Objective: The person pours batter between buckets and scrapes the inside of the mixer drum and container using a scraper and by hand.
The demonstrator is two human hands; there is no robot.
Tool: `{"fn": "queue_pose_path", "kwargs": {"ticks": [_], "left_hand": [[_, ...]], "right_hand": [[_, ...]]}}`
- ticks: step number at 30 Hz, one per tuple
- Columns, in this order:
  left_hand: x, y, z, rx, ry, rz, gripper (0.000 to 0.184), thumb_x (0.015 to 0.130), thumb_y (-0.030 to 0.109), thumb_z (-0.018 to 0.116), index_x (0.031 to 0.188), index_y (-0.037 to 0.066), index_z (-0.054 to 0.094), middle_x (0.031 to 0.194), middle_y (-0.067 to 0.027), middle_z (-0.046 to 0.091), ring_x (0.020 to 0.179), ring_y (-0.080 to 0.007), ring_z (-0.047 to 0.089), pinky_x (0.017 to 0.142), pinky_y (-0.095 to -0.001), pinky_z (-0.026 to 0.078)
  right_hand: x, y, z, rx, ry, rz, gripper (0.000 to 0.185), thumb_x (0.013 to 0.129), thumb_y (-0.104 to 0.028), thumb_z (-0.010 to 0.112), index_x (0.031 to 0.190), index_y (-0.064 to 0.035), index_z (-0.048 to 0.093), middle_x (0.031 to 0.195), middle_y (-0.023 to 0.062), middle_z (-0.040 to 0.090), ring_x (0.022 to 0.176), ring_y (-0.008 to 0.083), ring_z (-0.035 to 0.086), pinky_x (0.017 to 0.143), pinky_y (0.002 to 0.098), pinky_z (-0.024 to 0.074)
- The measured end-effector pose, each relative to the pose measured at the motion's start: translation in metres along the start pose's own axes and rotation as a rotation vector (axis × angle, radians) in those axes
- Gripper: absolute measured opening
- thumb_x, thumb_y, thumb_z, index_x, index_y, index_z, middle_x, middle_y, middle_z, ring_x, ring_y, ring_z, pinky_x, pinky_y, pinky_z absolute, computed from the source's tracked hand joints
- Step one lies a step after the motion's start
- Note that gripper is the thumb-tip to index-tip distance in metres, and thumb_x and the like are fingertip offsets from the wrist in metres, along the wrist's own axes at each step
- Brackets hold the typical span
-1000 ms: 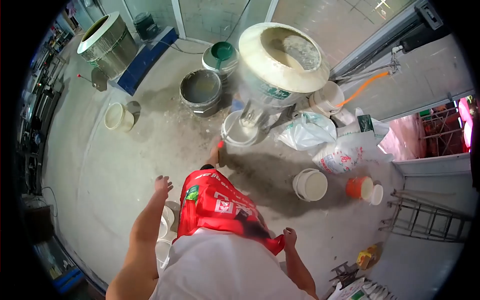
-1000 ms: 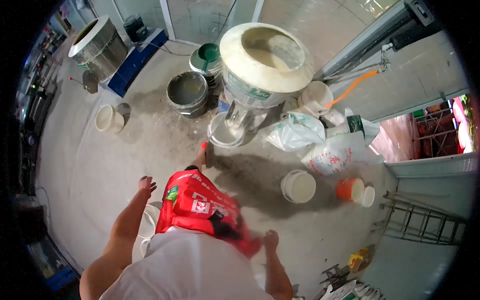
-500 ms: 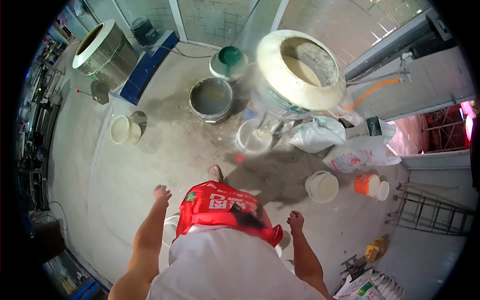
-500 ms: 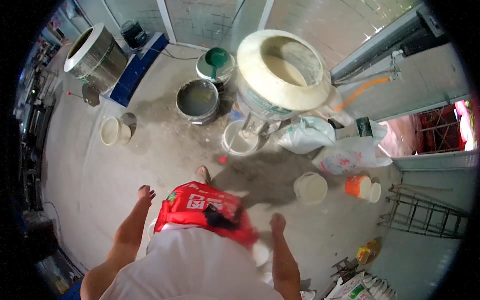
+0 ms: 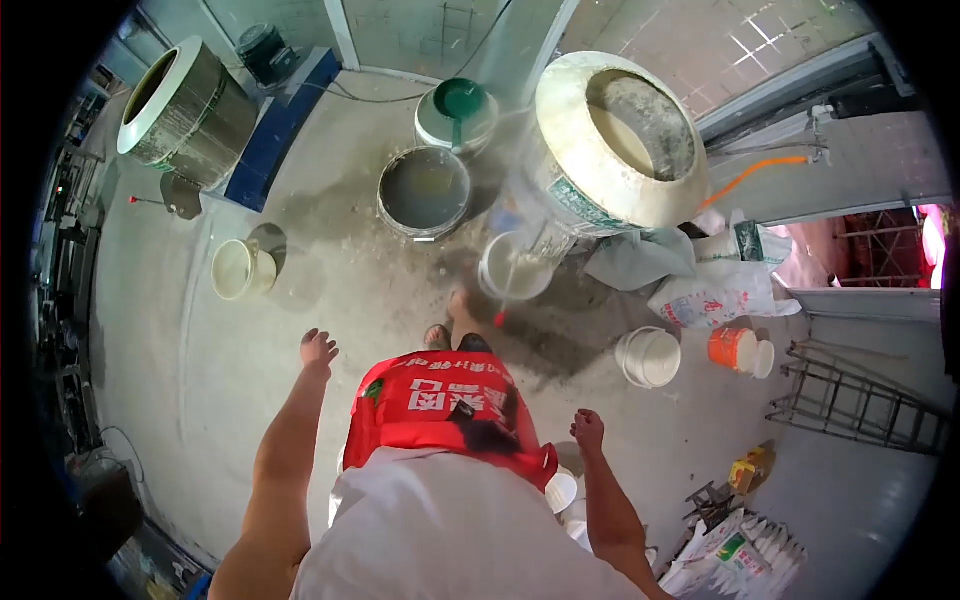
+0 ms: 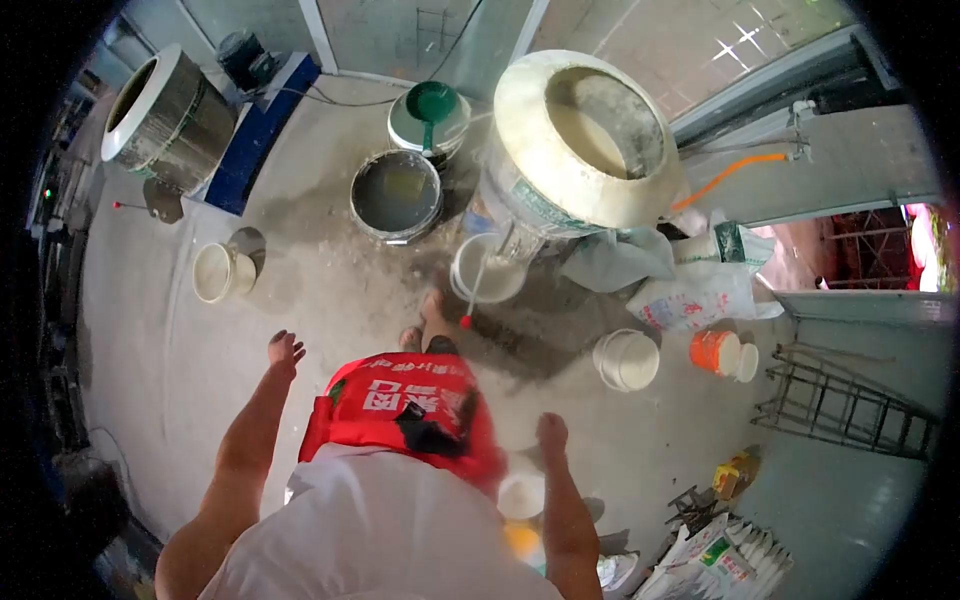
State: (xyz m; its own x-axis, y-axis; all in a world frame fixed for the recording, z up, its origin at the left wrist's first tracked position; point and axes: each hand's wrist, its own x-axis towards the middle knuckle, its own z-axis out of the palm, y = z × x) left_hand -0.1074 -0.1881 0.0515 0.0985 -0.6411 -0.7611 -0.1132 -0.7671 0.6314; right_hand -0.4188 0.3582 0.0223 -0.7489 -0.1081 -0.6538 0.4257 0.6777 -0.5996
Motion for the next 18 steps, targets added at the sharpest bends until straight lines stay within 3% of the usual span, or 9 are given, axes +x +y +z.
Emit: {"fn": "queue_pose_path", "kwargs": {"ticks": [3,9,15,18], "left_hand": [[-0.001,0.009,0.016,0.038,-0.032,0.019,0.048,0.073,0.006,0.050,0.119,0.005,0.035,0.091,-0.0099,0.051,0.071,-0.0204,0.054,0.054,-0.0324,0.046],[0.024,0.002,0.017,0.083,-0.016,-0.042,0.048,0.073,0.005,0.050,0.119,0.007,0.035,0.089,-0.0100,0.051,0.071,-0.0213,0.054,0.053,-0.0331,0.045],[0.034,-0.013,0.008,0.104,0.025,-0.067,0.047,0.074,0.005,0.049,0.119,0.008,0.035,0.089,-0.0093,0.051,0.069,-0.0210,0.053,0.053,-0.0323,0.044],[0.029,-0.015,0.004,0.114,0.031,-0.076,0.047,0.074,0.006,0.050,0.119,0.007,0.036,0.089,-0.0093,0.051,0.069,-0.0210,0.053,0.053,-0.0322,0.044]], "right_hand": [[0.002,0.014,0.005,0.021,0.077,-0.048,0.021,0.078,-0.009,0.051,0.096,0.0013,0.051,0.073,0.0054,0.052,0.055,0.0116,0.050,0.047,0.0232,0.0432],[-0.033,-0.029,0.002,0.283,0.008,0.018,0.023,0.078,-0.009,0.051,0.098,0.0015,0.051,0.075,0.0062,0.053,0.058,0.0123,0.051,0.049,0.0243,0.0446],[-0.044,-0.034,-0.011,0.305,0.050,0.069,0.021,0.078,-0.008,0.050,0.097,0.0014,0.051,0.074,0.0065,0.052,0.058,0.0126,0.051,0.049,0.0246,0.0447],[-0.027,-0.011,-0.018,0.040,0.095,-0.090,0.021,0.077,-0.007,0.050,0.097,0.0013,0.051,0.075,0.0065,0.052,0.056,0.0128,0.051,0.049,0.0245,0.0452]]}}
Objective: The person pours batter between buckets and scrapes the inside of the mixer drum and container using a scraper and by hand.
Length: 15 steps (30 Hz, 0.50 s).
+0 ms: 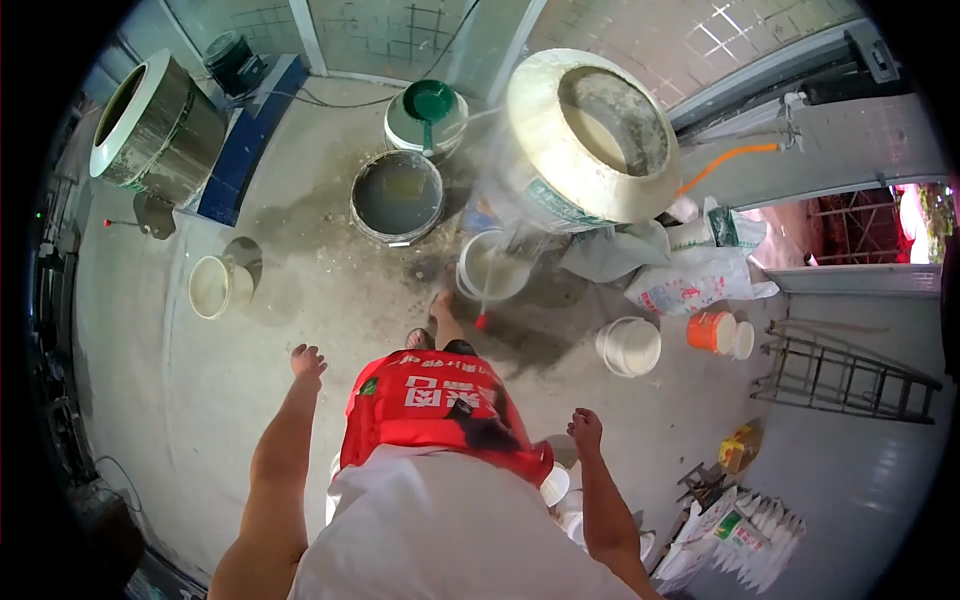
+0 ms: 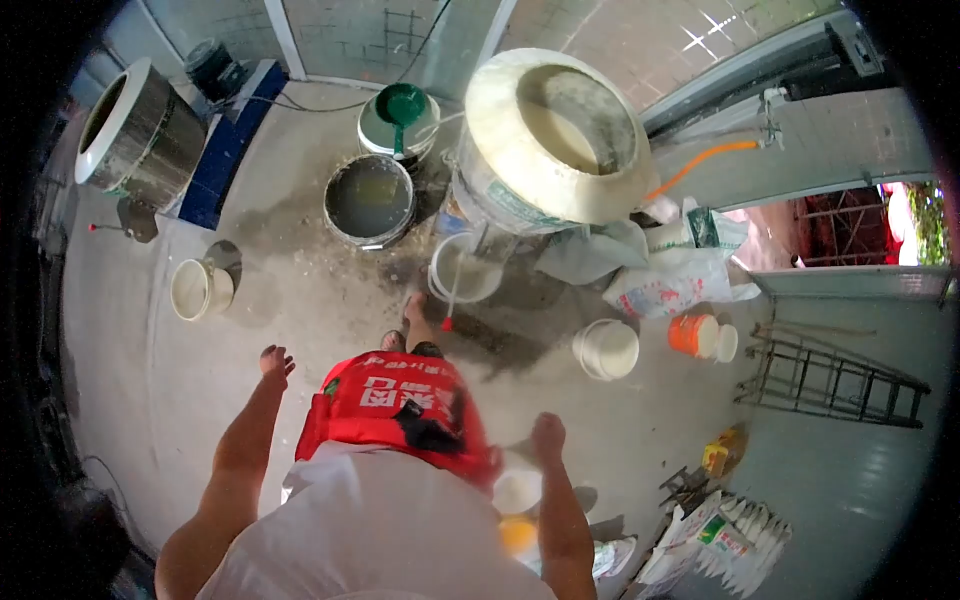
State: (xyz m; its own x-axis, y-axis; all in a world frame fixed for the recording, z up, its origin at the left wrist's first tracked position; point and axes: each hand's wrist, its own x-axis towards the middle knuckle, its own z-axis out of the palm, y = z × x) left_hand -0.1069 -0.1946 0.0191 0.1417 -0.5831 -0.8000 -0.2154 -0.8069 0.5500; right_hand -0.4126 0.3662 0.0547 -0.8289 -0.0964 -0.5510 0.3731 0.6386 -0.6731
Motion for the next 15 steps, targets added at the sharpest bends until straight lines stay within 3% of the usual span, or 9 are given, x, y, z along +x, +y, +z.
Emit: {"fn": "queue_pose_path", "kwargs": {"ticks": [6,11,15], "left_hand": [[-0.007,0.001,0.002,0.024,-0.008,0.013,0.048,0.073,0.007,0.051,0.119,0.006,0.036,0.090,-0.0093,0.051,0.070,-0.0207,0.053,0.055,-0.0318,0.045],[-0.018,0.018,0.019,0.031,-0.019,0.070,0.048,0.074,0.005,0.050,0.119,0.006,0.034,0.089,-0.0088,0.051,0.068,-0.0193,0.053,0.053,-0.0293,0.045],[-0.022,0.022,0.029,0.043,-0.036,0.091,0.047,0.074,0.005,0.049,0.119,0.005,0.034,0.087,-0.0089,0.051,0.065,-0.0183,0.052,0.051,-0.0291,0.044]], "right_hand": [[-0.016,-0.051,0.007,0.218,0.006,0.088,0.022,0.077,-0.006,0.051,0.097,0.0014,0.050,0.074,0.0065,0.052,0.056,0.0125,0.051,0.049,0.0241,0.0452],[0.001,-0.009,0.011,0.352,-0.038,0.108,0.023,0.077,-0.006,0.051,0.099,0.0011,0.050,0.074,0.0064,0.052,0.057,0.0124,0.052,0.049,0.0241,0.0458],[-0.005,-0.027,0.012,0.350,-0.046,0.115,0.024,0.077,-0.007,0.051,0.099,0.0008,0.050,0.074,0.0067,0.052,0.057,0.0126,0.052,0.050,0.0237,0.0460]]}}
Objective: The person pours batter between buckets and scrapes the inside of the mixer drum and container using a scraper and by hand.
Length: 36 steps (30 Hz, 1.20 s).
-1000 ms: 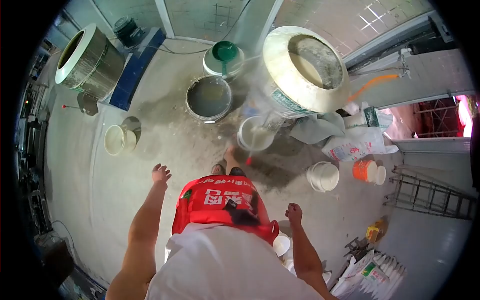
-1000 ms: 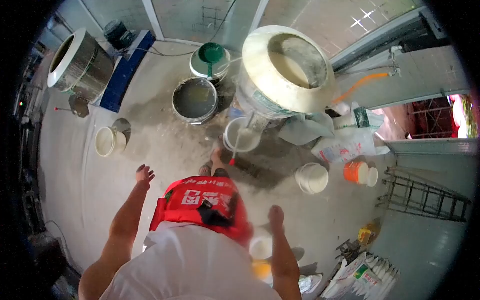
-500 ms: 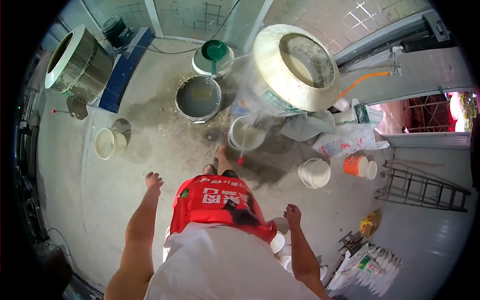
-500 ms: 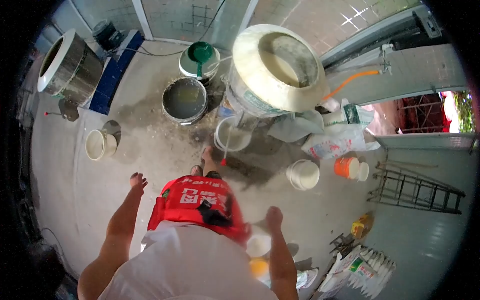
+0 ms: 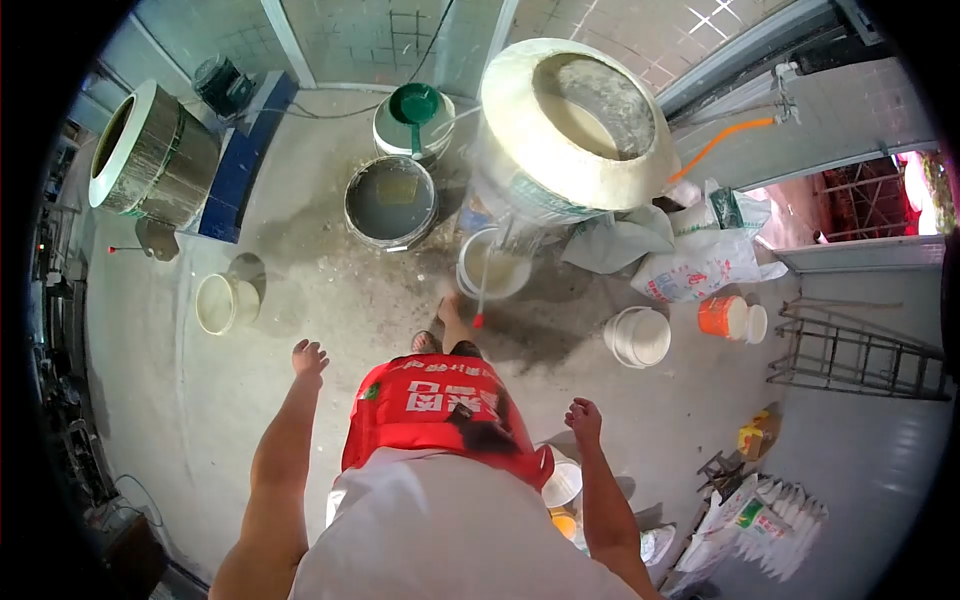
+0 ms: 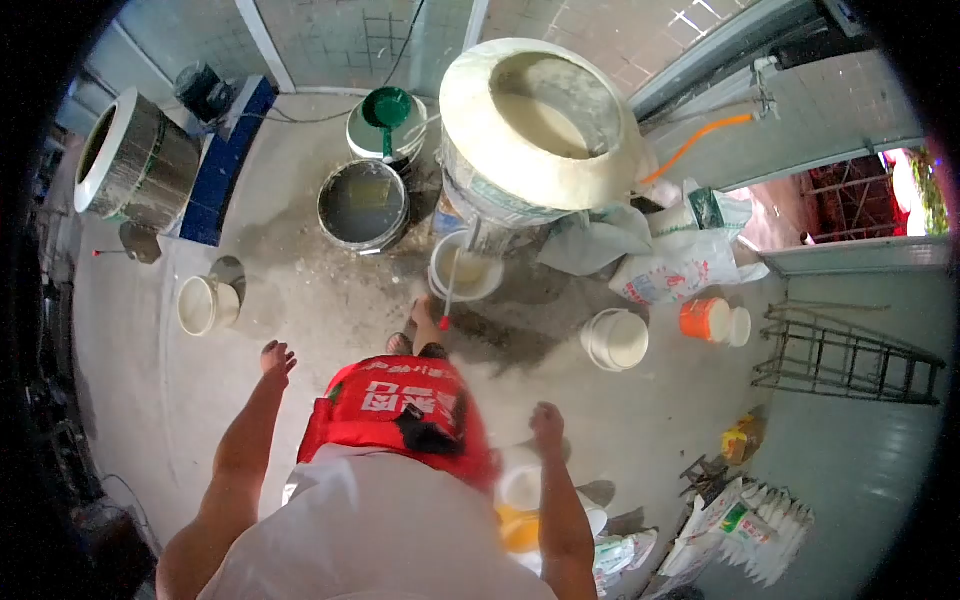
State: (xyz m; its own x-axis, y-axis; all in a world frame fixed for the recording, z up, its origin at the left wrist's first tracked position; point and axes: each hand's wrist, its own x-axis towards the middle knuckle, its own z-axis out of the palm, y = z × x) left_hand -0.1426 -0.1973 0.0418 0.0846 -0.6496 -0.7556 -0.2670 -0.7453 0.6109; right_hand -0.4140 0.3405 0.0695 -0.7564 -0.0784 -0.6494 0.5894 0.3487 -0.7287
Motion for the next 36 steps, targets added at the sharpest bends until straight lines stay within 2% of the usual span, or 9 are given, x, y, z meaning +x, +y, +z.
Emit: {"fn": "queue_pose_path", "kwargs": {"ticks": [6,10,14,16,21,23,24,27,36], "left_hand": [[-0.002,-0.010,0.013,0.089,-0.004,0.006,0.044,0.074,0.004,0.050,0.115,0.004,0.037,0.086,-0.0090,0.051,0.063,-0.0182,0.052,0.048,-0.0286,0.044],[-0.016,-0.011,0.036,0.029,-0.047,0.019,0.045,0.074,0.010,0.051,0.117,0.009,0.040,0.089,-0.0067,0.051,0.068,-0.0184,0.053,0.052,-0.0301,0.047],[-0.050,-0.015,0.052,-0.022,-0.075,0.066,0.044,0.075,0.006,0.048,0.118,0.007,0.038,0.086,-0.0088,0.053,0.065,-0.0183,0.053,0.049,-0.0289,0.044],[-0.063,-0.025,0.059,-0.027,-0.040,0.062,0.043,0.076,0.005,0.048,0.117,0.006,0.037,0.085,-0.0097,0.053,0.064,-0.0186,0.052,0.048,-0.0287,0.043],[-0.111,-0.067,0.062,-0.045,0.048,0.047,0.043,0.074,0.005,0.049,0.116,0.005,0.039,0.085,-0.0092,0.052,0.065,-0.0182,0.052,0.048,-0.0283,0.043],[-0.124,-0.084,0.061,-0.035,0.071,0.055,0.043,0.074,0.006,0.049,0.116,0.005,0.040,0.085,-0.0091,0.052,0.065,-0.0182,0.052,0.049,-0.0282,0.043],[-0.131,-0.097,0.057,-0.039,0.078,0.059,0.044,0.073,0.006,0.050,0.116,0.005,0.040,0.086,-0.0092,0.052,0.066,-0.0183,0.052,0.049,-0.0284,0.043],[-0.154,-0.119,0.051,-0.062,0.122,0.052,0.044,0.073,0.008,0.050,0.116,0.004,0.040,0.087,-0.0090,0.052,0.066,-0.0188,0.052,0.050,-0.0288,0.044],[-0.159,-0.181,0.012,-0.072,0.223,-0.093,0.041,0.071,0.010,0.049,0.112,0.005,0.045,0.080,-0.0072,0.050,0.060,-0.0172,0.050,0.043,-0.0279,0.041]], "right_hand": [[-0.003,-0.015,-0.002,0.039,0.103,0.002,0.023,0.077,-0.009,0.052,0.098,0.0005,0.051,0.074,0.0067,0.052,0.056,0.0127,0.052,0.050,0.0234,0.0463],[0.027,0.026,-0.030,0.095,0.011,0.001,0.021,0.077,-0.009,0.052,0.096,0.0005,0.052,0.073,0.0060,0.052,0.055,0.0132,0.052,0.048,0.0241,0.0460],[0.113,0.150,-0.094,-0.434,0.051,-0.355,0.018,0.077,-0.010,0.052,0.092,0.0002,0.053,0.072,0.0057,0.052,0.055,0.0133,0.051,0.045,0.0246,0.0447],[0.117,0.132,-0.097,-0.294,0.121,-0.138,0.017,0.077,-0.010,0.053,0.090,-0.0002,0.053,0.071,0.0058,0.052,0.054,0.0130,0.050,0.044,0.0245,0.0435],[0.149,0.127,-0.137,-0.111,-0.018,-0.190,0.016,0.077,-0.011,0.053,0.090,-0.0010,0.053,0.068,0.0054,0.051,0.052,0.0137,0.050,0.044,0.0251,0.0434],[0.143,0.090,-0.142,0.352,-0.116,0.119,0.016,0.077,-0.011,0.052,0.089,-0.0011,0.053,0.068,0.0051,0.051,0.051,0.0137,0.049,0.044,0.0252,0.0433],[0.113,0.038,-0.126,0.058,0.004,0.099,0.015,0.077,-0.010,0.052,0.089,-0.0011,0.053,0.068,0.0048,0.050,0.050,0.0135,0.049,0.043,0.0255,0.0431],[0.124,0.021,-0.130,-0.074,-0.014,0.105,0.015,0.077,-0.010,0.052,0.089,-0.0012,0.052,0.067,0.0044,0.050,0.050,0.0134,0.048,0.042,0.0256,0.0429],[0.156,-0.010,-0.104,0.010,-0.097,0.053,0.014,0.076,-0.012,0.054,0.086,-0.0018,0.052,0.067,0.0041,0.049,0.051,0.0138,0.049,0.044,0.0253,0.0435]]}}
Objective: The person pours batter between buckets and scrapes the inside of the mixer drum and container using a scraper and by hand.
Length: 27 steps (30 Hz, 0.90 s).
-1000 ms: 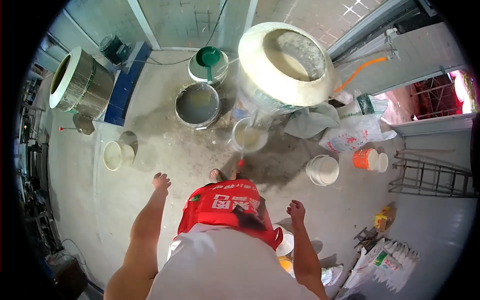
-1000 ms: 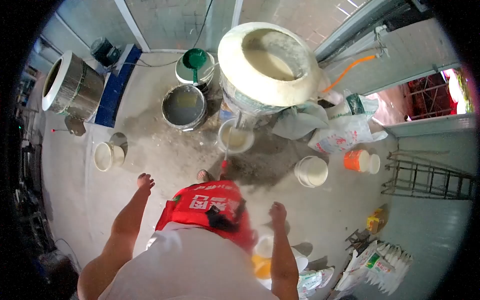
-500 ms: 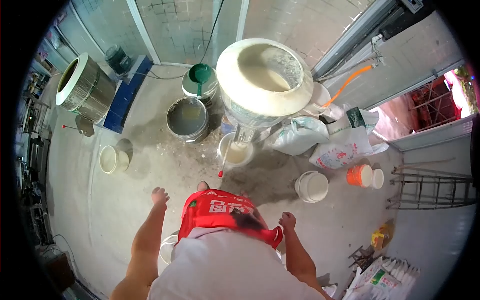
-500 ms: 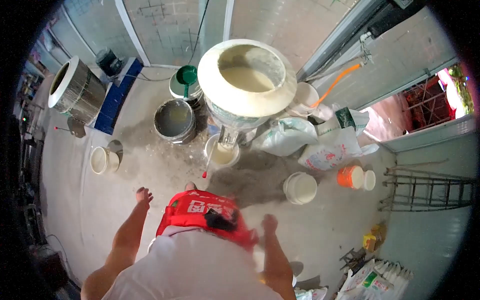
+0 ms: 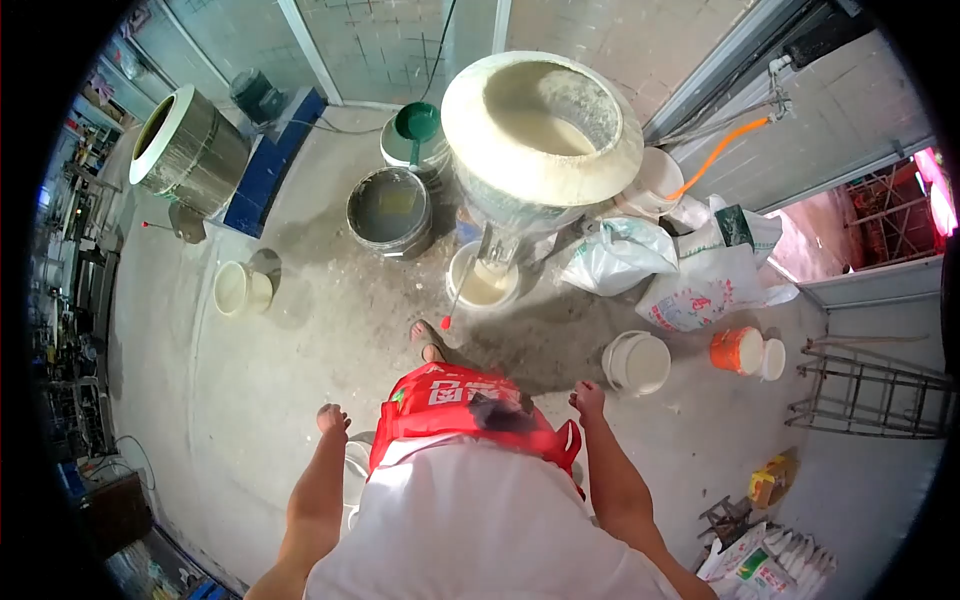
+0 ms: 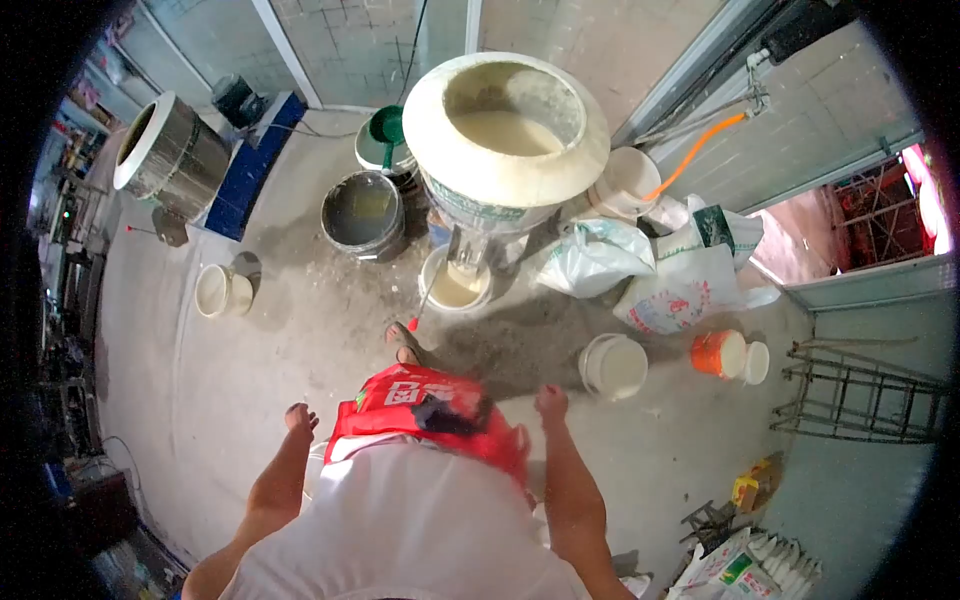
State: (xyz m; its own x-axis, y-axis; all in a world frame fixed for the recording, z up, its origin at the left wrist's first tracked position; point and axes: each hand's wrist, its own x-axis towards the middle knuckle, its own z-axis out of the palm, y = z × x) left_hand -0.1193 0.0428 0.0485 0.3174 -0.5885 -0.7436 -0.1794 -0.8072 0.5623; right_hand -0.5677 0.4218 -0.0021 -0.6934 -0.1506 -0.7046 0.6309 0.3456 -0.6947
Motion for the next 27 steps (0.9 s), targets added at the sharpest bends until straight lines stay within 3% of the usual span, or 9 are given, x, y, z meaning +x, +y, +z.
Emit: {"fn": "queue_pose_path", "kwargs": {"ticks": [5,8,11,14,18,22,24,26,27], "left_hand": [[-0.004,0.021,0.025,-0.098,-0.007,0.045,0.042,0.074,0.007,0.048,0.115,0.007,0.043,0.077,-0.0066,0.050,0.061,-0.0168,0.051,0.046,-0.0280,0.042],[-0.012,0.046,0.046,-0.128,-0.120,0.081,0.043,0.074,0.007,0.048,0.117,0.005,0.041,0.084,-0.0082,0.052,0.065,-0.0174,0.052,0.050,-0.0282,0.044],[-0.019,0.064,0.065,-0.060,-0.138,0.159,0.044,0.075,0.007,0.047,0.118,0.002,0.040,0.091,-0.0103,0.052,0.069,-0.0184,0.053,0.053,-0.0283,0.045],[-0.022,0.072,0.073,-0.070,-0.143,0.169,0.043,0.075,0.007,0.047,0.117,0.001,0.039,0.094,-0.0119,0.052,0.072,-0.0193,0.053,0.054,-0.0285,0.045],[-0.019,0.068,0.071,-0.030,-0.122,0.145,0.043,0.075,0.007,0.047,0.116,0.001,0.040,0.090,-0.0110,0.052,0.069,-0.0190,0.052,0.053,-0.0288,0.045],[-0.008,0.054,0.057,-0.002,-0.077,0.083,0.038,0.075,0.011,0.049,0.113,0.007,0.045,0.090,-0.0070,0.053,0.070,-0.0190,0.054,0.052,-0.0289,0.047],[-0.008,0.049,0.053,0.003,-0.054,0.086,0.040,0.074,0.008,0.047,0.113,0.005,0.043,0.085,-0.0075,0.052,0.065,-0.0177,0.051,0.050,-0.0283,0.044],[-0.007,0.045,0.048,-0.001,-0.056,0.080,0.041,0.074,0.007,0.047,0.114,0.004,0.042,0.083,-0.0077,0.051,0.062,-0.0171,0.050,0.048,-0.0277,0.043],[-0.005,0.042,0.045,-0.009,-0.069,0.073,0.041,0.074,0.007,0.047,0.114,0.004,0.042,0.083,-0.0077,0.052,0.062,-0.0171,0.050,0.048,-0.0275,0.043]], "right_hand": [[0.017,0.005,-0.001,-0.097,-0.032,-0.041,0.018,0.073,-0.017,0.058,0.083,-0.0024,0.058,0.069,0.0045,0.056,0.053,0.0132,0.051,0.046,0.0277,0.0424],[0.038,0.030,-0.017,-0.339,-0.125,-0.369,0.012,0.076,-0.011,0.053,0.084,-0.0022,0.051,0.067,0.0040,0.048,0.053,0.0150,0.050,0.044,0.0264,0.0440],[0.027,0.018,-0.013,-0.248,-0.027,-0.121,0.009,0.077,-0.009,0.051,0.083,-0.0019,0.051,0.067,0.0050,0.047,0.052,0.0162,0.050,0.042,0.0271,0.0421],[0.039,0.038,-0.024,-0.223,0.040,-0.037,0.014,0.067,-0.017,0.058,0.077,-0.0076,0.058,0.074,0.0085,0.058,0.065,0.0203,0.056,0.058,0.0319,0.0445],[0.082,0.095,-0.047,-0.463,-0.106,-0.415,0.007,0.077,-0.004,0.048,0.084,-0.0017,0.050,0.062,0.0051,0.045,0.047,0.0169,0.046,0.040,0.0290,0.0386],[0.090,0.103,-0.047,-0.598,-0.098,-0.514,0.008,0.077,-0.004,0.049,0.084,-0.0010,0.050,0.061,0.0054,0.045,0.047,0.0170,0.046,0.039,0.0287,0.0386],[0.078,0.091,-0.042,-0.449,-0.073,-0.386,0.007,0.077,-0.005,0.049,0.083,-0.0010,0.050,0.062,0.0057,0.045,0.047,0.0172,0.046,0.039,0.0287,0.0386],[0.019,0.030,-0.017,-0.059,-0.031,-0.060,0.006,0.077,-0.006,0.050,0.081,-0.0014,0.050,0.061,0.0058,0.045,0.047,0.0171,0.046,0.039,0.0286,0.0384],[0.018,0.029,-0.017,-0.066,-0.049,-0.062,0.006,0.077,-0.008,0.051,0.081,-0.0024,0.051,0.063,0.0049,0.047,0.049,0.0159,0.048,0.041,0.0279,0.0394]]}}
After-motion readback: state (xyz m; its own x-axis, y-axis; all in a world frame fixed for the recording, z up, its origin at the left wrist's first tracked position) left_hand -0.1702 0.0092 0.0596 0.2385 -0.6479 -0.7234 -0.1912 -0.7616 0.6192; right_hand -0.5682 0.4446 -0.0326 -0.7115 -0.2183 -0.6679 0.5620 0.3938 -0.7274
